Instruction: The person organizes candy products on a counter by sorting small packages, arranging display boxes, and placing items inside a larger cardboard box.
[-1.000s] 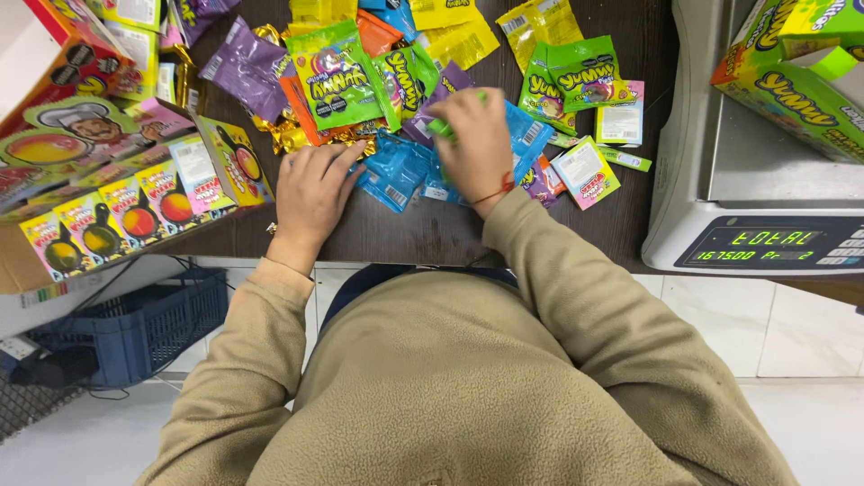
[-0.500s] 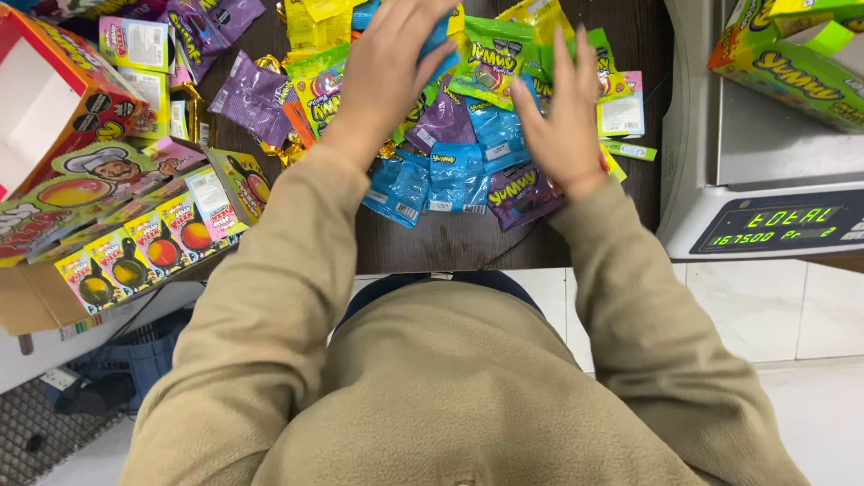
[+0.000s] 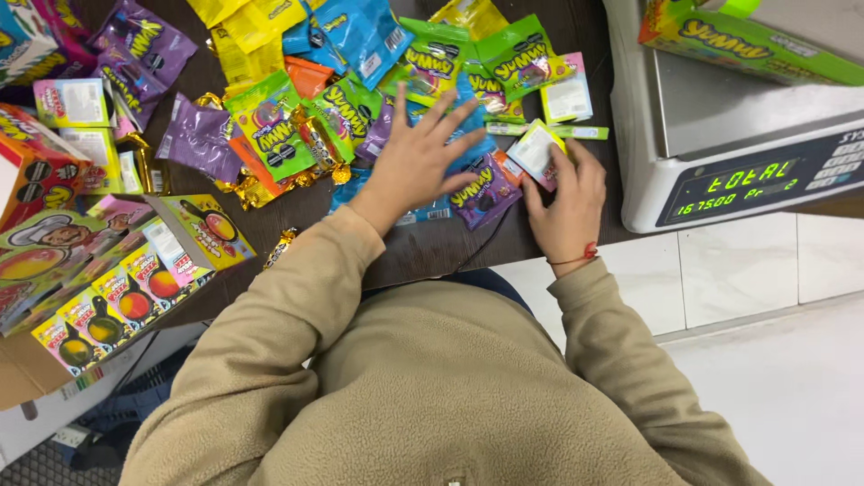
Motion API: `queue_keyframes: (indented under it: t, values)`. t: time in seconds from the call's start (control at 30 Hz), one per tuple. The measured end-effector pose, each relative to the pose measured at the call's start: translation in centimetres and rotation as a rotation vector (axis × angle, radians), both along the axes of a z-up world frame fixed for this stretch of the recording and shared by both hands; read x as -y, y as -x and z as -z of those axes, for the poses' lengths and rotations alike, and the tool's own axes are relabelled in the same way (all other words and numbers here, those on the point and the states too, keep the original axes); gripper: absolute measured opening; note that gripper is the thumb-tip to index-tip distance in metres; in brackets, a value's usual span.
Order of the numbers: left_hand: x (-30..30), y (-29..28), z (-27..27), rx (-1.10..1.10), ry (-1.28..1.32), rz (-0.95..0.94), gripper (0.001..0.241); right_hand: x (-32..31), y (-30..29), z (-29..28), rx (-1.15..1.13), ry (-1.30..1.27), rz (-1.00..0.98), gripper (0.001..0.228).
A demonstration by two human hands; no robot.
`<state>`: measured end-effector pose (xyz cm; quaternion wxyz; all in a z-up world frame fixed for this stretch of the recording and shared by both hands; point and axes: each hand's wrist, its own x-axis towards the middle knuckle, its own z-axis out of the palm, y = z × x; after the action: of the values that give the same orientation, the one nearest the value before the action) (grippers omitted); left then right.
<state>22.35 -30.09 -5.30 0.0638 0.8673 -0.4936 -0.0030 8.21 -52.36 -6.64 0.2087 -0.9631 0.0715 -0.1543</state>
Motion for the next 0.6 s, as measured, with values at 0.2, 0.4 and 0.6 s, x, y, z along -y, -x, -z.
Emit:
queue_keyframes:
  t: [0.2,0.4,0.6]
  values:
    - [-2.4,-0.4,0.1,0.101,-0.073,-0.07,0.046,-0.7,-0.4,-0.4,0.025,0.003,-0.009,0.065]
    - [-2.9,-0.4,-1.7,-0.012,0.094,-0.197,0.041,-3.0,-0.7,-4.3,0.198,-0.115,-0.129,0.053]
    - [-0.6,-2.2,-6.2,-0.367,0.316,-0.161,0.033,-7.7,-1.3,-0.7,-0.061,0.033,-0.375,0.05]
